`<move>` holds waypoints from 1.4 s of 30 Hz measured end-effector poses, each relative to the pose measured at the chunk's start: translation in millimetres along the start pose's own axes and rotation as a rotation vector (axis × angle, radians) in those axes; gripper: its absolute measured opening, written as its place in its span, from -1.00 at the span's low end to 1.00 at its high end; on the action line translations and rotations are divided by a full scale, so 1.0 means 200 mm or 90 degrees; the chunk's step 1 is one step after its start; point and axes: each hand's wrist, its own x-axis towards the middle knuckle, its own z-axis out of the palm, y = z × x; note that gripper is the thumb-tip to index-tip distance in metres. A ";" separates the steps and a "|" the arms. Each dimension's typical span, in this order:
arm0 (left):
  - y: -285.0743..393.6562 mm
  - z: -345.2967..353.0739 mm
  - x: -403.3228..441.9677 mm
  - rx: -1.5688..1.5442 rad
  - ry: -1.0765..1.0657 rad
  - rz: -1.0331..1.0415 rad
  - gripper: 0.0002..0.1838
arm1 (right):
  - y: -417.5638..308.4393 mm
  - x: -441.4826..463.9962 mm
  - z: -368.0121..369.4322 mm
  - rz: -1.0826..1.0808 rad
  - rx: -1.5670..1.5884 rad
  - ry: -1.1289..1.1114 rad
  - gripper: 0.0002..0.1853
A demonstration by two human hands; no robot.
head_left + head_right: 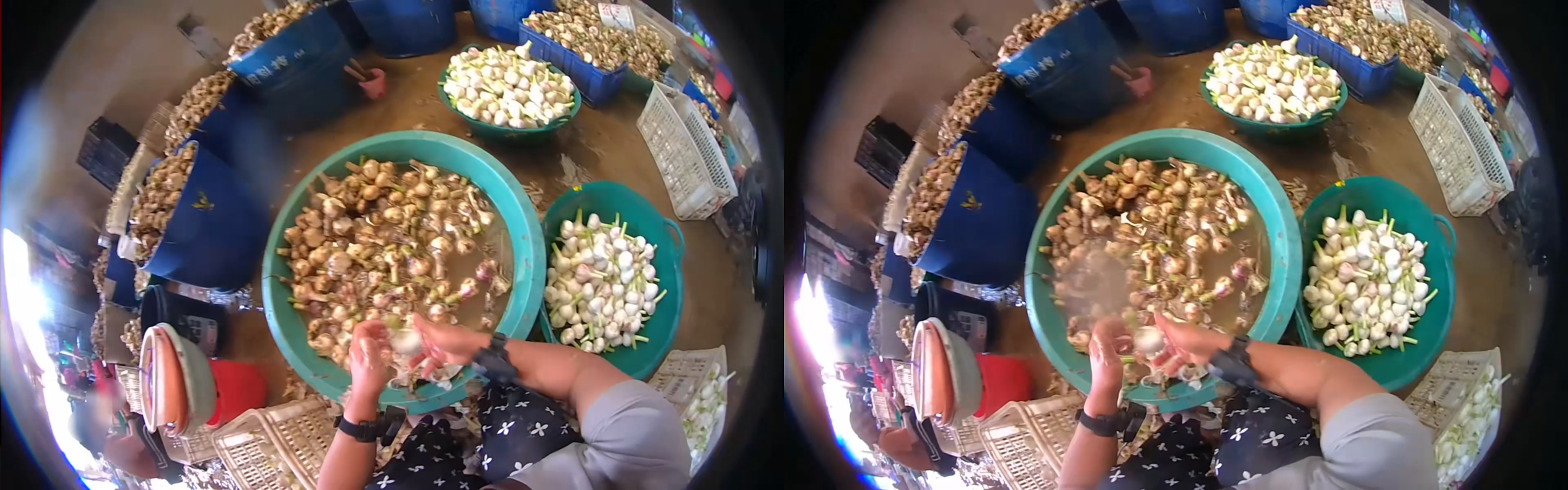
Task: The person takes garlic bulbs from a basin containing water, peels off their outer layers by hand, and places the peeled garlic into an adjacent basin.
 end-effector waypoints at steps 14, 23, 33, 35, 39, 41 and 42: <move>-0.26 0.16 0.01 -0.079 0.066 -0.184 -0.79 | -0.01 0.27 -0.68 -0.093 -1.267 0.371 -0.71; -0.10 0.08 -0.02 -0.464 0.126 -0.369 -0.61 | -0.16 0.14 0.13 -0.565 -0.904 0.163 -0.78; -0.21 -0.08 -0.09 -0.330 0.007 -0.364 -0.75 | 0.03 0.22 0.04 -0.389 -0.866 0.096 -0.72; -0.23 -0.10 -0.09 -0.352 -0.037 -0.345 -0.69 | 0.03 0.22 0.04 -0.175 -0.518 0.110 -0.69; -0.24 -0.14 -0.09 -0.216 -0.053 -0.251 -0.58 | 0.04 0.21 0.05 -0.121 -0.444 0.089 -0.68; -0.24 -0.16 -0.10 -0.098 -0.063 -0.229 -0.55 | 0.02 0.19 0.08 -0.320 -0.755 0.067 -0.77; -0.21 -0.16 -0.11 0.026 -0.088 -0.082 -0.54 | 0.03 0.21 0.07 -0.318 -0.754 0.069 -0.77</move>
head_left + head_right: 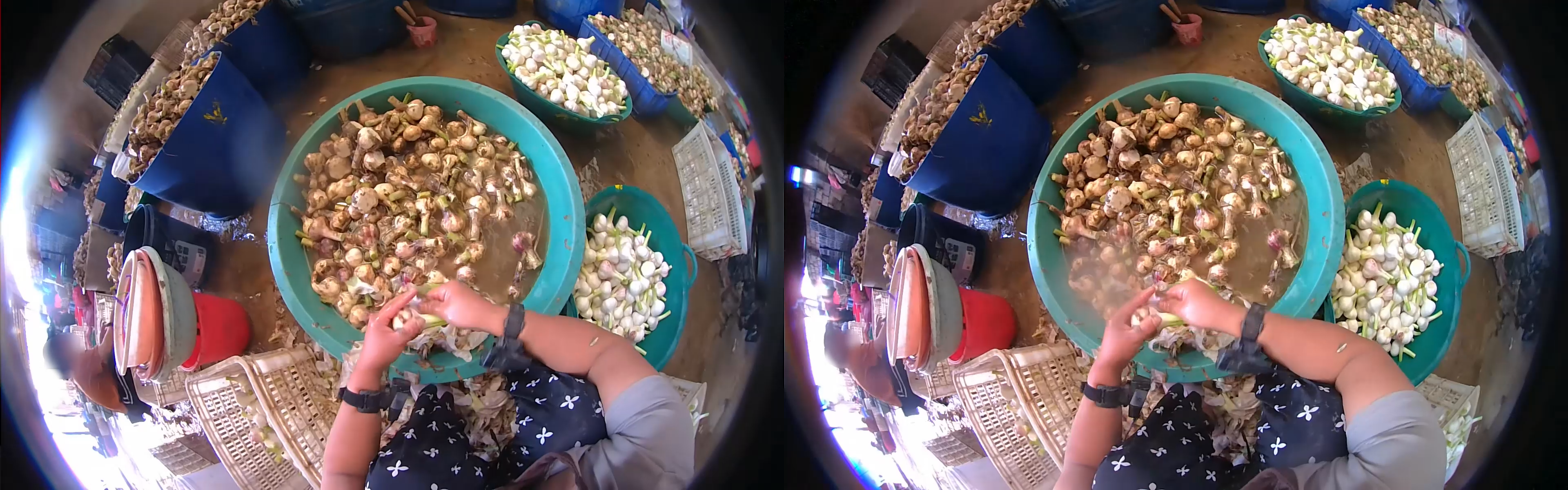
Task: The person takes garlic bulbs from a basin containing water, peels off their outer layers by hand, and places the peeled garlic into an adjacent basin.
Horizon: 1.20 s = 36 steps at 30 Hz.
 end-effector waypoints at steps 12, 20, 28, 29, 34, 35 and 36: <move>-0.03 0.00 0.00 -0.701 0.257 -0.093 -0.73 | -0.13 -0.07 -0.07 0.012 0.368 -0.068 -0.73; -0.08 -0.10 0.01 -0.860 0.304 -0.208 -0.70 | -0.20 -0.15 -0.37 -0.054 0.831 0.170 -0.75; -0.08 -0.06 -0.05 -0.432 0.459 -0.041 -0.90 | -0.03 -0.14 -0.23 0.020 -0.177 -0.068 -0.45; -0.03 -0.05 -0.06 -0.251 0.425 0.028 -0.83 | -0.01 -0.13 -0.13 -0.061 -0.107 0.044 -0.39; 0.12 0.07 -0.03 0.044 0.257 0.279 -0.62 | 0.00 0.01 -0.07 0.243 0.809 -0.151 -0.33; 0.12 0.07 -0.03 -0.052 0.271 0.277 -0.52 | 0.02 0.00 -0.11 0.199 0.913 -0.161 -0.28; 0.11 0.07 -0.03 -0.148 0.282 0.273 -0.42 | -0.01 -0.01 -0.17 0.149 1.017 -0.170 -0.22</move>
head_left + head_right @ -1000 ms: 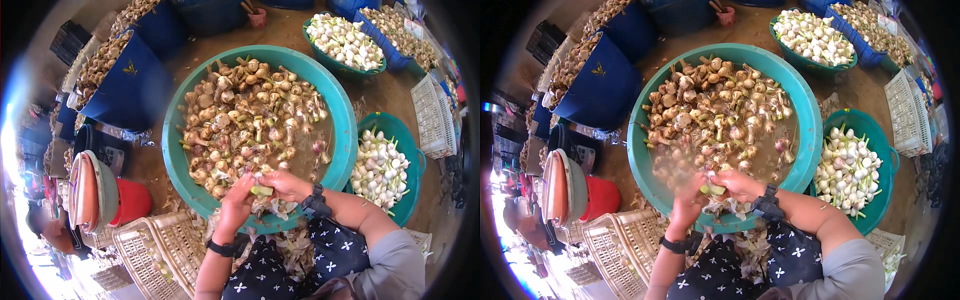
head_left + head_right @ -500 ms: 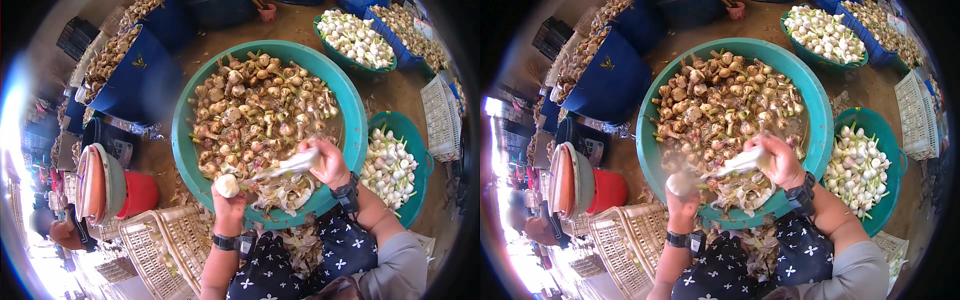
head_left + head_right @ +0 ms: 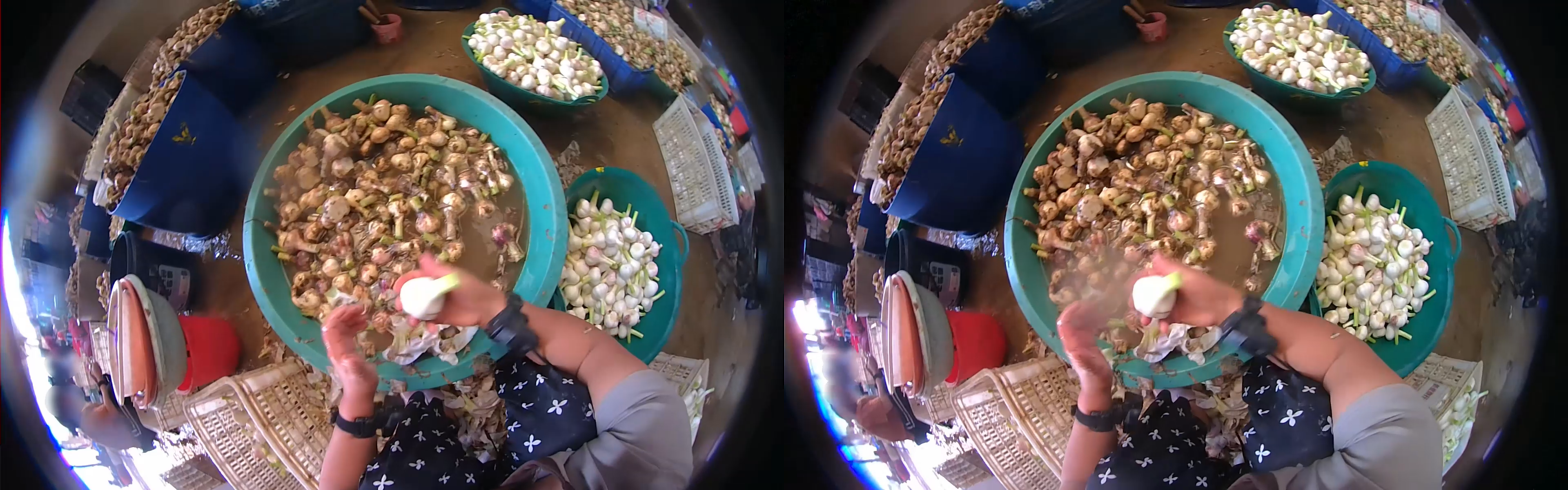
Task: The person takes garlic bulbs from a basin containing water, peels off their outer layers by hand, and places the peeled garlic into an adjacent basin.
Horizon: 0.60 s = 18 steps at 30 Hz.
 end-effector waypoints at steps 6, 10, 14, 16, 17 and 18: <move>-0.11 -0.06 -0.04 -0.069 0.084 -0.189 -0.49 | -0.38 -0.26 -0.27 -0.325 -0.357 0.682 -0.07; -0.08 0.05 -0.02 0.035 0.000 -0.275 -0.66 | -0.19 -0.22 -0.98 -0.057 -0.756 1.085 -0.28; -0.15 0.05 -0.04 0.068 -0.039 -0.328 -0.69 | -0.18 -0.15 -1.03 -0.019 -0.869 0.918 -0.54; -0.13 0.09 -0.03 0.011 -0.007 -0.390 -0.65 | -0.13 -0.09 -0.69 -0.129 -0.943 0.742 -0.53; -0.13 0.10 -0.02 -0.043 -0.001 -0.456 -0.58 | -0.06 -0.06 -0.53 -0.248 -0.944 0.631 -0.52; -0.12 0.13 0.01 -0.034 0.015 -0.457 -0.58 | -0.01 -0.03 -0.37 -0.267 -0.947 0.536 -0.56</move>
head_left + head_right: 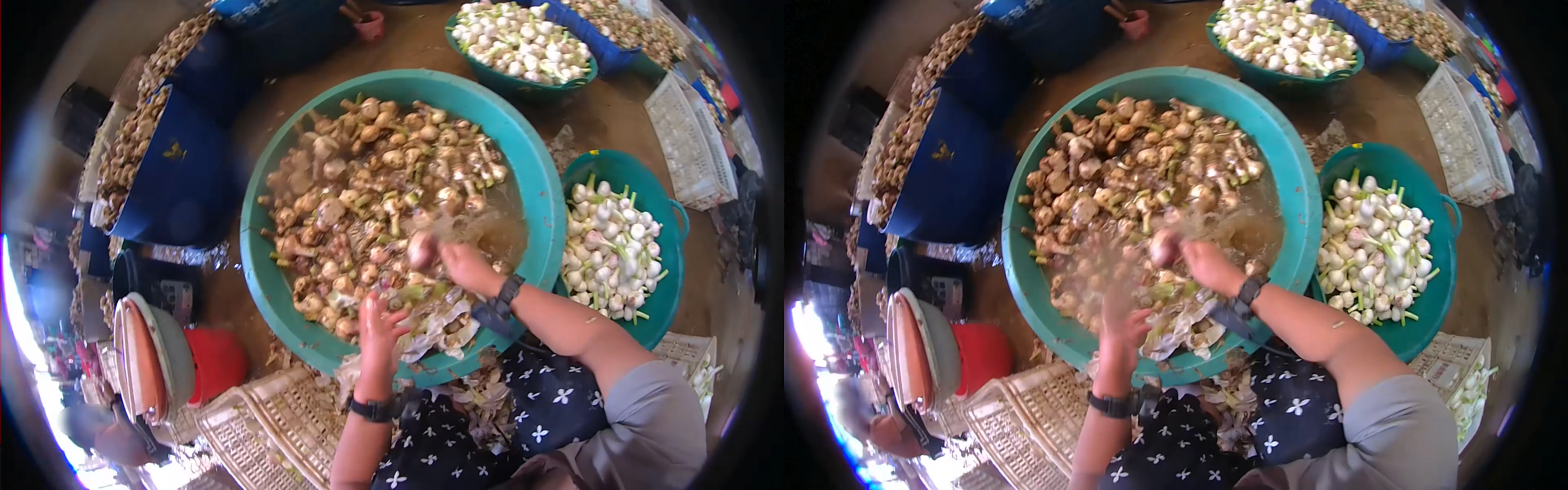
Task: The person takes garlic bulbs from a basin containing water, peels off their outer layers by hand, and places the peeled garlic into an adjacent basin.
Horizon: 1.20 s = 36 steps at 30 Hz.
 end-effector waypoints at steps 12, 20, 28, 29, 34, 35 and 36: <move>-0.06 -0.14 0.07 -0.179 -0.074 -0.158 -0.79 | -0.37 -0.18 0.20 -0.178 -0.184 -0.221 -0.69; 0.01 -0.15 0.01 -0.233 -0.188 -0.055 -0.61 | -0.30 -0.14 0.16 0.395 0.568 -0.377 -0.56; 0.01 -0.18 0.06 0.460 -0.237 0.071 -0.30 | -0.20 -0.14 0.24 -0.061 0.198 -0.124 -0.72; 0.06 -0.07 -0.03 0.592 -0.160 0.378 -0.19 | -0.23 -0.12 0.19 0.131 0.295 -0.185 -0.73; 0.01 -0.13 -0.07 0.529 -0.230 0.382 0.09 | -0.13 -0.03 0.03 0.225 0.444 -0.252 -0.64; 0.03 -0.15 -0.08 0.510 -0.209 0.310 0.14 | -0.16 -0.06 0.04 0.234 0.449 -0.257 -0.64; 0.05 -0.16 -0.07 0.487 -0.187 0.246 0.20 | -0.20 -0.06 0.06 0.009 0.367 -0.216 -0.63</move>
